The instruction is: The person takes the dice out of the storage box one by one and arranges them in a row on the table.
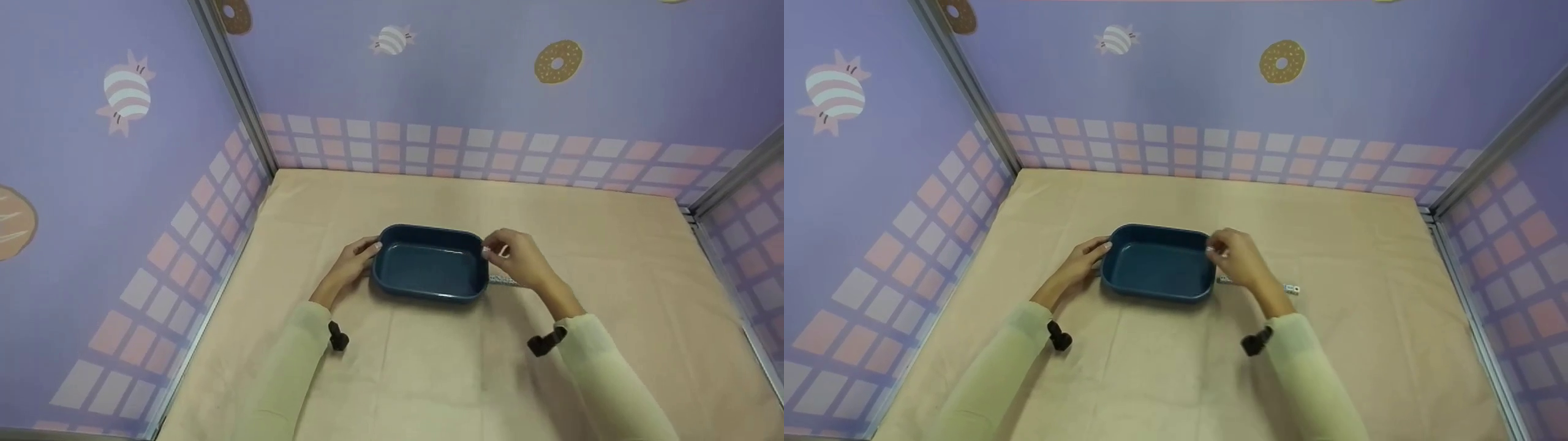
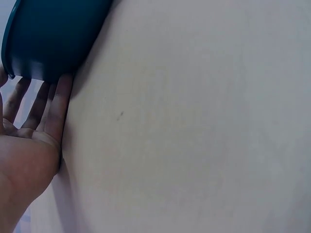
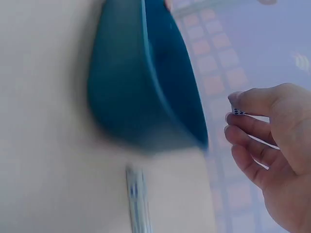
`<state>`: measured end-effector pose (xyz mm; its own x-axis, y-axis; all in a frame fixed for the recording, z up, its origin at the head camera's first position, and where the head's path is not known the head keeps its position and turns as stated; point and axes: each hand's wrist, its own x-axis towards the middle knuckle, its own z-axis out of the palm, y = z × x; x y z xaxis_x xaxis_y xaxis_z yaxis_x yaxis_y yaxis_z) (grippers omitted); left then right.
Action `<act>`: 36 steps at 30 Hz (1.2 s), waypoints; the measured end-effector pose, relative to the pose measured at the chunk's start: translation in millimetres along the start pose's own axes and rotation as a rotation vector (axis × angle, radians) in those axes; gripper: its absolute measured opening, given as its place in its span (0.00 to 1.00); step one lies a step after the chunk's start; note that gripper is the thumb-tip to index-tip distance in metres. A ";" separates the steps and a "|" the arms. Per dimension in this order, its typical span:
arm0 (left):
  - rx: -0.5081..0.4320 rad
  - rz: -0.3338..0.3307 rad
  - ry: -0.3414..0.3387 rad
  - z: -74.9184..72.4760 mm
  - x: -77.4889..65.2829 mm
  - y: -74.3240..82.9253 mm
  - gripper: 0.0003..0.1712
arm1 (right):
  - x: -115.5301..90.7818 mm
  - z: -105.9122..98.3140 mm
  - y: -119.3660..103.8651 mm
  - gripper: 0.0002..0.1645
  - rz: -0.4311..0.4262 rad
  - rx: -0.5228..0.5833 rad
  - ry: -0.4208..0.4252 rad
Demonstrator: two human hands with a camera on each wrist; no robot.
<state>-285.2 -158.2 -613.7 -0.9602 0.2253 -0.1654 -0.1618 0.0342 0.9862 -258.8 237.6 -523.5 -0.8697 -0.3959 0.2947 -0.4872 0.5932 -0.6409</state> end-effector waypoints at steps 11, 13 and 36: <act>0.065 0.026 0.018 -2.1 -1.9 -2.9 0.29 | -84.8 -65.4 65.2 0.06 0.086 -0.219 0.044; 0.065 0.024 0.016 -1.6 -1.8 -1.8 0.29 | -100.2 -73.0 77.9 0.07 0.128 -0.238 0.036; 0.042 -0.004 0.018 0.6 -0.9 0.7 0.28 | -135.8 -66.4 124.5 0.08 0.298 -0.185 -0.015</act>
<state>-284.3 -157.8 -612.8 -0.9637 0.2071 -0.1688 -0.1563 0.0757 0.9848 -206.5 411.8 -596.3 -0.9754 -0.1952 0.1027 -0.2189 0.8007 -0.5576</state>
